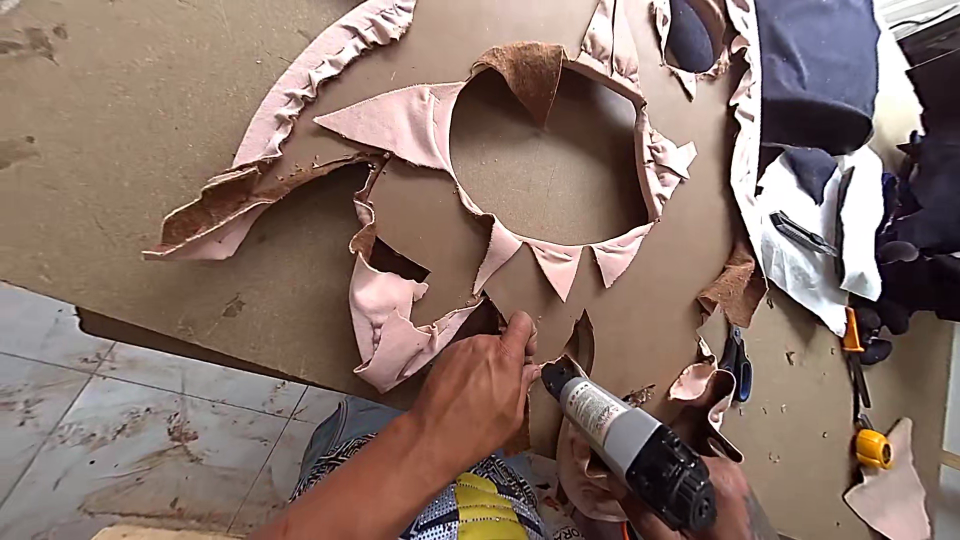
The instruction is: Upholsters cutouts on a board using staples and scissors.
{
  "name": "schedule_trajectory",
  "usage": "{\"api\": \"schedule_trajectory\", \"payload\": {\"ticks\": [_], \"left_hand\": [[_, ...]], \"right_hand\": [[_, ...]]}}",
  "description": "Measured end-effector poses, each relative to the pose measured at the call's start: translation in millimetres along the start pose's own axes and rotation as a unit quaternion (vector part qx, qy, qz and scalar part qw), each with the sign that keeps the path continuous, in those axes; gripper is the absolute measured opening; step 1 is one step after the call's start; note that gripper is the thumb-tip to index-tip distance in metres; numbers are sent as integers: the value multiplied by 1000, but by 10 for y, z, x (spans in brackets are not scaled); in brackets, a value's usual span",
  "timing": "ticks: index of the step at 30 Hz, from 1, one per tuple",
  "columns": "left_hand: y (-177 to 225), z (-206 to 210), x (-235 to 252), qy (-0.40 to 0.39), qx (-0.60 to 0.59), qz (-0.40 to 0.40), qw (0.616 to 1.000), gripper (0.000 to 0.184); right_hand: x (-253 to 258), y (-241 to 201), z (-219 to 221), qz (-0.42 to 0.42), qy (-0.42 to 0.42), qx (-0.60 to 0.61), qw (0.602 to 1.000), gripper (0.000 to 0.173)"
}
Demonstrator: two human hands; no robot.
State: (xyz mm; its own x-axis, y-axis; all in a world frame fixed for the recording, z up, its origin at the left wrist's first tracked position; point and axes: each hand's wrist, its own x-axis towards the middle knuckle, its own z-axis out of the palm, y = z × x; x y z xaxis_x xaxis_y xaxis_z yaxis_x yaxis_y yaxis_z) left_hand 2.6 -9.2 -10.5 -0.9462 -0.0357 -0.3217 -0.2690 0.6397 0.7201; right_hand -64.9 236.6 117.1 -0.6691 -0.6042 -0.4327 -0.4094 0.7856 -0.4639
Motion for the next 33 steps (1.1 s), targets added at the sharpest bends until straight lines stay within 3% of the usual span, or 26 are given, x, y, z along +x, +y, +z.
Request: {"api": "schedule_trajectory", "payload": {"ticks": [6, 12, 15, 17, 21, 27, 33], "left_hand": [[-21, -33, 9, -5, -2, 16, 1000, 23], [-65, -181, -61, 107, 101, 210, 967, 30], [-17, -307, -111, 62, 150, 334, 928, 40], [0, -298, -42, 9, 195, 382, 903, 36], [-8, -418, 209, -24, 240, 426, 872, 16], [-91, -506, 406, -45, 166, 476, 862, 19], [-151, -533, 458, -43, 157, 501, 850, 18]], "right_hand": [[-51, -95, 60, 24, 8, -23, 999, 33], [-425, -54, 36, 7, 58, 32, 998, 39], [-541, 10, 63, 12, 68, 55, 996, 47], [-545, 3, 86, 26, 65, 68, 995, 49], [-489, -10, 177, 50, 85, 44, 994, 47], [-422, -94, 237, 73, 118, 15, 990, 39], [-371, -232, 303, 97, 99, 22, 990, 35]]}}
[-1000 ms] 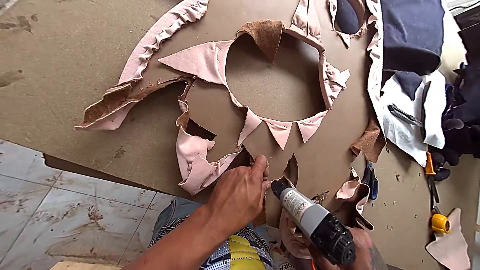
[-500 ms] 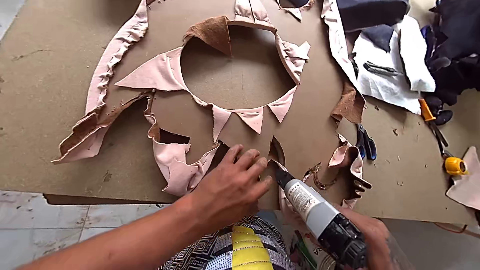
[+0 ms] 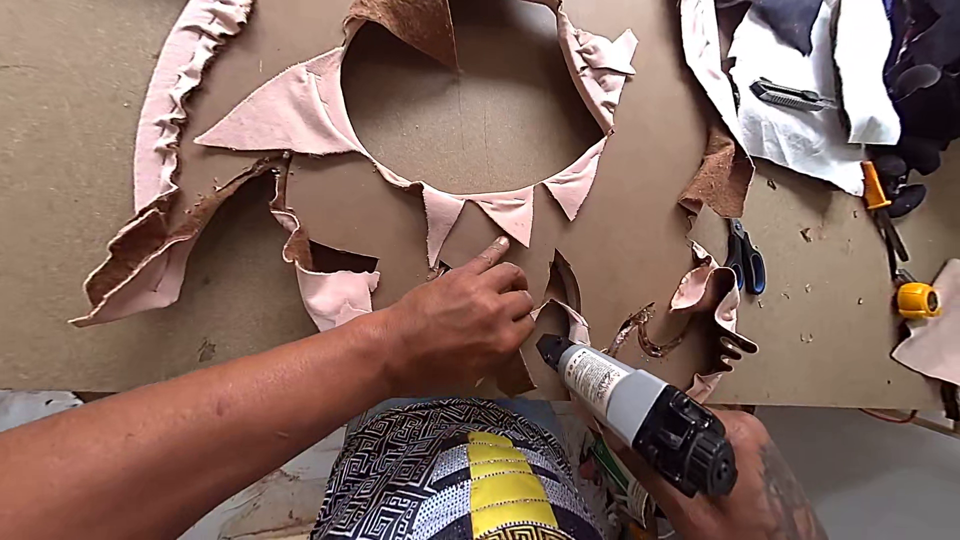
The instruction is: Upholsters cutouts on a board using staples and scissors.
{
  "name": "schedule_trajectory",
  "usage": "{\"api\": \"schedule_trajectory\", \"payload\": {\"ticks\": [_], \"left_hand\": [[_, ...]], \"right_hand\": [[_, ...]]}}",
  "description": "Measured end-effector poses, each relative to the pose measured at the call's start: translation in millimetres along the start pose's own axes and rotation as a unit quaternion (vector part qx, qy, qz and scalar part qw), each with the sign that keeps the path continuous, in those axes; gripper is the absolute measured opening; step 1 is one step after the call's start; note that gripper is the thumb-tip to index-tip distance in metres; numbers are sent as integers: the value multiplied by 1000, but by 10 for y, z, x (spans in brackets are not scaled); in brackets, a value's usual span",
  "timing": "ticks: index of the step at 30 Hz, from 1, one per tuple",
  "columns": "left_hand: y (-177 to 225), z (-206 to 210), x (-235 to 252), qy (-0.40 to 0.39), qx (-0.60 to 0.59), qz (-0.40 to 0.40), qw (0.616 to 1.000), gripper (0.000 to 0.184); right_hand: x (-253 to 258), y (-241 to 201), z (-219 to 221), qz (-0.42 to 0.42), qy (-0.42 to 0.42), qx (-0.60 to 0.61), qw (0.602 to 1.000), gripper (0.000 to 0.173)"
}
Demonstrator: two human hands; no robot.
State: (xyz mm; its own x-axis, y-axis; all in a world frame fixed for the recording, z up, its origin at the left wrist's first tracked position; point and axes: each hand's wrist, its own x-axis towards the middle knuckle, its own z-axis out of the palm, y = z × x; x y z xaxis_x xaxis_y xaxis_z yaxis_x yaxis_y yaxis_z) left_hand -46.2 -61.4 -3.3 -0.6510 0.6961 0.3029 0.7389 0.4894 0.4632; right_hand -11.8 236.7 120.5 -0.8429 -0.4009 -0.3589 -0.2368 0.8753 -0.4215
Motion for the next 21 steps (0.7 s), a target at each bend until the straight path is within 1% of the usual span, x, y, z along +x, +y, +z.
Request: {"api": "schedule_trajectory", "payload": {"ticks": [4, 9, 12, 17, 21], "left_hand": [[-39, -30, 25, -11, 12, 15, 1000, 16], [-12, -89, 120, -26, 2, -40, 999, 16], [-26, -93, 129, -17, -8, -56, 998, 16], [-8, -59, 120, -1, -19, -56, 998, 14], [-28, -46, 111, -2, -16, -54, 998, 14]], "right_hand": [[55, -82, 46, -4, 3, -14, 1000, 33], [148, -141, 83, -7, 7, -28, 1000, 33], [181, -174, 72, -2, 3, -38, 999, 32], [191, -214, 88, -1, 2, -61, 998, 34], [186, -198, 154, 4, 27, -76, 997, 31]]}}
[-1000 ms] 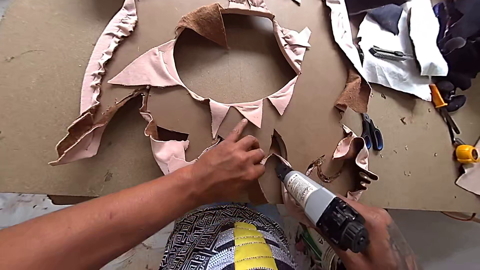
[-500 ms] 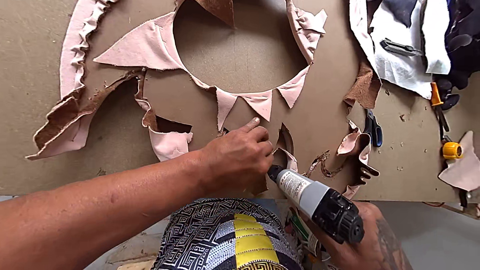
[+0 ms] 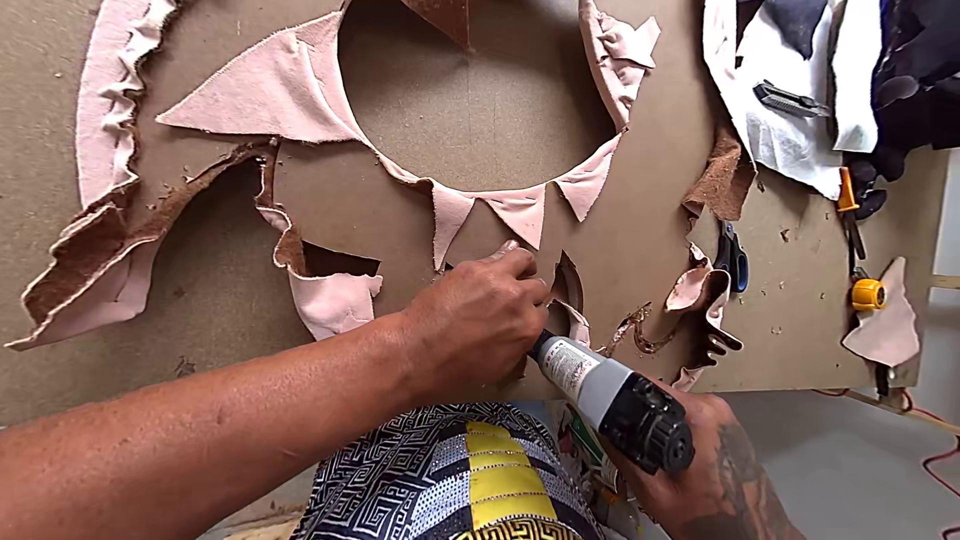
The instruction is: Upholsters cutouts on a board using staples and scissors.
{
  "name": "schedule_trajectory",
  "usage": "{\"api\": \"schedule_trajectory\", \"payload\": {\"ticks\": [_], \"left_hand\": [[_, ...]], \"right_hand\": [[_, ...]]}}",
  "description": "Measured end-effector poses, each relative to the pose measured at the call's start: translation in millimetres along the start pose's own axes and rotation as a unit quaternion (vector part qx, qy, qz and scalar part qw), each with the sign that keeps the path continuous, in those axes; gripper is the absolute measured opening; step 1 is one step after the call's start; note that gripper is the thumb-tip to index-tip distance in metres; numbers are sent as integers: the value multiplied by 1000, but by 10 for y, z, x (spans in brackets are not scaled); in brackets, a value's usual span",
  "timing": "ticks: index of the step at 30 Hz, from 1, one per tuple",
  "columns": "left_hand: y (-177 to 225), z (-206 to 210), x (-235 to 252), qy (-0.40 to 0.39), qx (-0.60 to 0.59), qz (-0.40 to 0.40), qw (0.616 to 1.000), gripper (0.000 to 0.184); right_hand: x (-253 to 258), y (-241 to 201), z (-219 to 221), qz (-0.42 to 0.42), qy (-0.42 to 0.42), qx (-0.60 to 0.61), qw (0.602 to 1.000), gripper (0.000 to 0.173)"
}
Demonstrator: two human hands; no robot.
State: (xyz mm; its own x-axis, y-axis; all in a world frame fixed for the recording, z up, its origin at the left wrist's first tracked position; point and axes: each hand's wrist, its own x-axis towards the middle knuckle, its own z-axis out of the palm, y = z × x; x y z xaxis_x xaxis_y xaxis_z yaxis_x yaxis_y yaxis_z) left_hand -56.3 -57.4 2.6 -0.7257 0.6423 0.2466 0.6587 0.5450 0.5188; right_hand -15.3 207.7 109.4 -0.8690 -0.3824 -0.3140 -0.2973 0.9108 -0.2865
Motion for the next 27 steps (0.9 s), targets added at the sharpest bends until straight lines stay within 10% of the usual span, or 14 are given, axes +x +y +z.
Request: {"api": "schedule_trajectory", "payload": {"ticks": [21, 27], "left_hand": [[-78, -11, -57, 27, -19, 0, 999, 14], [265, 38, -250, 101, 52, -153, 982, 19]], "right_hand": [[-37, 55, -158, 5, 2, -26, 1000, 35], [-433, 867, -746, 122, 50, -94, 987, 46]]}}
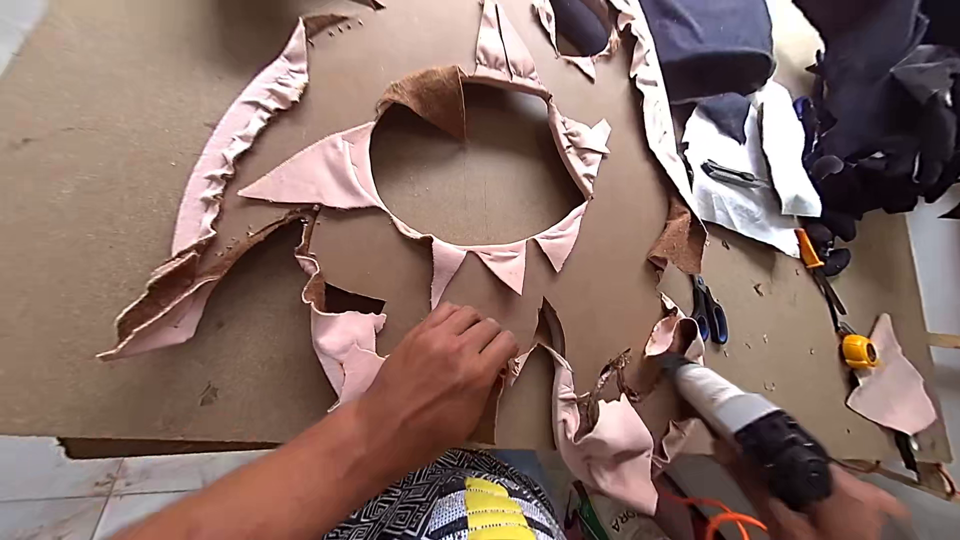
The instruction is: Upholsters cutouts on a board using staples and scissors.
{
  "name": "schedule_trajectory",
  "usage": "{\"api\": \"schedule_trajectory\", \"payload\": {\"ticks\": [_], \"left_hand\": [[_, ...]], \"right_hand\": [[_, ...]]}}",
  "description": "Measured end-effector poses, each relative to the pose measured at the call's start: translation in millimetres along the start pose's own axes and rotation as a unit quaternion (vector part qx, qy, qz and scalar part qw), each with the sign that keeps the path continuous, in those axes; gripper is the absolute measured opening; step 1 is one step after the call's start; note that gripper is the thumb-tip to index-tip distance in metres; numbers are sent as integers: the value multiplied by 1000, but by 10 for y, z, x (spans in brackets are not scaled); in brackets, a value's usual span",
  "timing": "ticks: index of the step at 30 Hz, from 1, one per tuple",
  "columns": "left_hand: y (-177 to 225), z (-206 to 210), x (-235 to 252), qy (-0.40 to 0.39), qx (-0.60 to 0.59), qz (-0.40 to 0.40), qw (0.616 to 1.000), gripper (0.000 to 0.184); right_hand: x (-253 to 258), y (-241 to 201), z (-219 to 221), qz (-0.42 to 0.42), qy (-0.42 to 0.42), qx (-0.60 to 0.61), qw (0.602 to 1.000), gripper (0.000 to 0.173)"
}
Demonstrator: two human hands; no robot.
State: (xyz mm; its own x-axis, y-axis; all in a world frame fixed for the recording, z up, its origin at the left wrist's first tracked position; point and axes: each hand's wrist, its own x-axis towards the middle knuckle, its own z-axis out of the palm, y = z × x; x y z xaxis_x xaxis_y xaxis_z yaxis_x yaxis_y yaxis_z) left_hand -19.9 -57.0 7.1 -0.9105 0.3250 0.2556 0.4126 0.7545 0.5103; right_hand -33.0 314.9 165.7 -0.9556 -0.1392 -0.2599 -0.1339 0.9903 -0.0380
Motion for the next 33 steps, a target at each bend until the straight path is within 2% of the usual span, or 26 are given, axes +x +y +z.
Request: {"api": "schedule_trajectory", "payload": {"ticks": [3, 5, 7, 9, 10, 13, 15, 16, 17, 18, 20, 21, 25, 28, 30, 33], "left_hand": [[235, 84, -174, 20, 0, -112, 994, 51], [353, 213, -231, 2, 14, -123, 992, 68], [427, 370, -216, -11, 36, -106, 994, 62], [444, 371, -169, -39, 55, -86, 994, 47], [421, 316, -134, -63, 60, -69, 994, 45], [206, 227, -51, -94, 112, 38, 989, 39], [94, 159, 41, -107, 144, 118, 977, 37], [94, 83, 112, -134, 159, 141, 968, 35], [118, -10, 183, -178, 168, 152, 958, 34], [150, -103, 271, -231, 171, 152, 946, 33], [205, -233, 505, -323, 160, 135, 923, 28], [206, -254, 628, -347, 154, 130, 916, 23], [232, -193, 1013, -407, 146, 149, 889, 15], [343, -159, 1231, -472, 166, 150, 853, 16], [337, -146, 1218, -479, 162, 173, 845, 18], [358, -224, 1014, -474, 126, 220, 843, 40]], "right_hand": [[217, 642, -66, 66, 25, -39, 997, 57], [418, 1036, 5, 103, 77, -80, 988, 62], [701, 1425, 117, 140, 119, -100, 978, 58], [1047, 1785, 292, 184, 97, -98, 973, 58], [1228, 1963, 408, 205, 82, -108, 969, 62], [1621, 2370, 693, 204, 85, -149, 964, 67], [1678, 2310, 703, 102, 157, -102, 977, 66], [1698, 2190, 683, 39, 185, -80, 979, 58], [1701, 2023, 689, -7, 181, -65, 981, 50], [1689, 1842, 695, -30, 141, -49, 988, 47], [1658, 1502, 639, -6, 7, -15, 1000, 47], [1694, 1405, 621, 16, -32, -8, 999, 51], [1908, 1388, 624, 43, -60, -41, 996, 55], [2011, 1654, 744, 19, -35, -28, 999, 36], [1812, 1820, 694, 16, -37, 66, 997, 33], [1008, 1797, 511, 4, -47, 287, 957, 50]]}}
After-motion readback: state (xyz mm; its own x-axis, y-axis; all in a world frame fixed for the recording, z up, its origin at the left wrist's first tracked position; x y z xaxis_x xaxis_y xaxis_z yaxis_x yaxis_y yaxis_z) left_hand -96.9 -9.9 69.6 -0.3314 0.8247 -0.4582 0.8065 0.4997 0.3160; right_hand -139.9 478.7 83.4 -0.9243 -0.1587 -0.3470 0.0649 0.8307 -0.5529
